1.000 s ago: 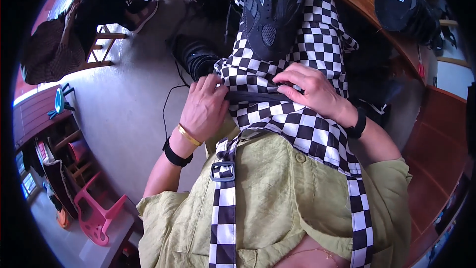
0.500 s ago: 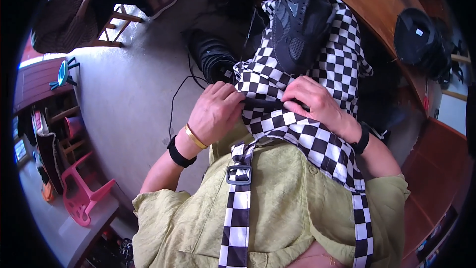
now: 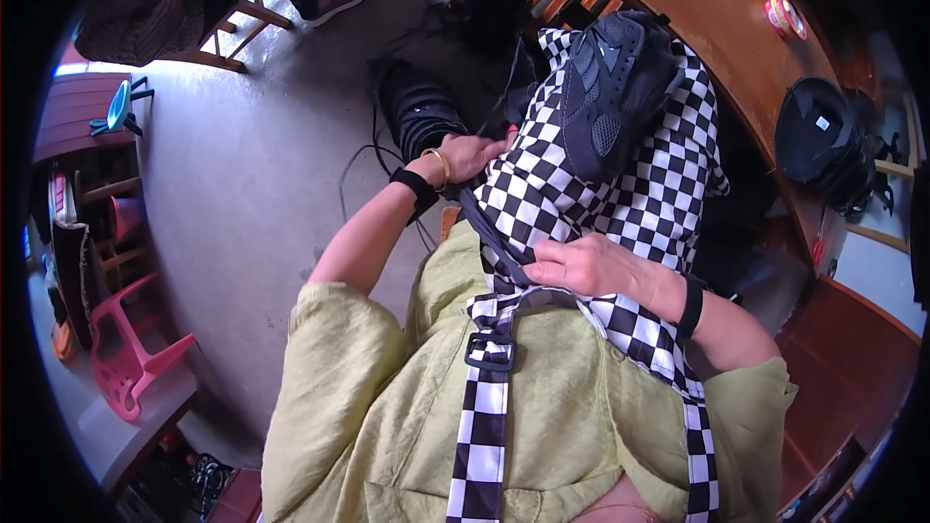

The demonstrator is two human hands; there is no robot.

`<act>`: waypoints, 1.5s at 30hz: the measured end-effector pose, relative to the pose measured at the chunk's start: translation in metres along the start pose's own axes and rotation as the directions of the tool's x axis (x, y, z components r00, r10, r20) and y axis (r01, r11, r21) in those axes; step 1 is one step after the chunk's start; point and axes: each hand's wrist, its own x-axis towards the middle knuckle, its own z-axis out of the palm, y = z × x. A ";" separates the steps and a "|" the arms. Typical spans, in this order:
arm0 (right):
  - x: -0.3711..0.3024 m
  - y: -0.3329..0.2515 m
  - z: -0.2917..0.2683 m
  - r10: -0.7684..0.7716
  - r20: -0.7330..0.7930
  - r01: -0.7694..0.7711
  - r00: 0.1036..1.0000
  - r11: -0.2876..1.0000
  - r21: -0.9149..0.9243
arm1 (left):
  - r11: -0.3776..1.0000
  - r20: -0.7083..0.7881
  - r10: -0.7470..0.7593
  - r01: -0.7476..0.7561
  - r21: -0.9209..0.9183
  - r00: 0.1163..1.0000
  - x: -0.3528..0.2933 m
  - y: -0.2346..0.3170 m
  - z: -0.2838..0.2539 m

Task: Lacing a pair of black sneakers while sitting at a table with other shoe components.

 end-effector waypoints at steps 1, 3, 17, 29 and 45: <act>-0.002 -0.002 -0.002 -0.009 0.008 0.009 1.000 1.000 -0.017 | 0.980 0.090 -0.096 0.078 0.184 0.991 0.002 -0.007 0.004; -0.011 0.000 0.001 -0.020 -0.011 0.020 1.000 0.999 -0.025 | 0.919 0.133 -0.183 0.122 0.374 0.974 0.001 -0.019 0.009; -0.030 -0.006 -0.030 0.062 -0.193 -0.072 0.979 0.996 -0.043 | 0.914 -0.214 -0.404 0.402 -0.056 0.889 -0.074 -0.123 0.057; -0.008 -0.008 -0.067 0.411 -0.192 -0.402 0.891 0.911 0.088 | 0.964 -0.917 -0.237 -0.041 -0.263 0.320 -0.110 -0.061 -0.073; -0.003 -0.025 -0.063 0.613 -0.187 -0.491 0.767 0.750 0.444 | 0.987 -0.307 -0.014 0.063 0.150 0.951 -0.157 0.047 -0.056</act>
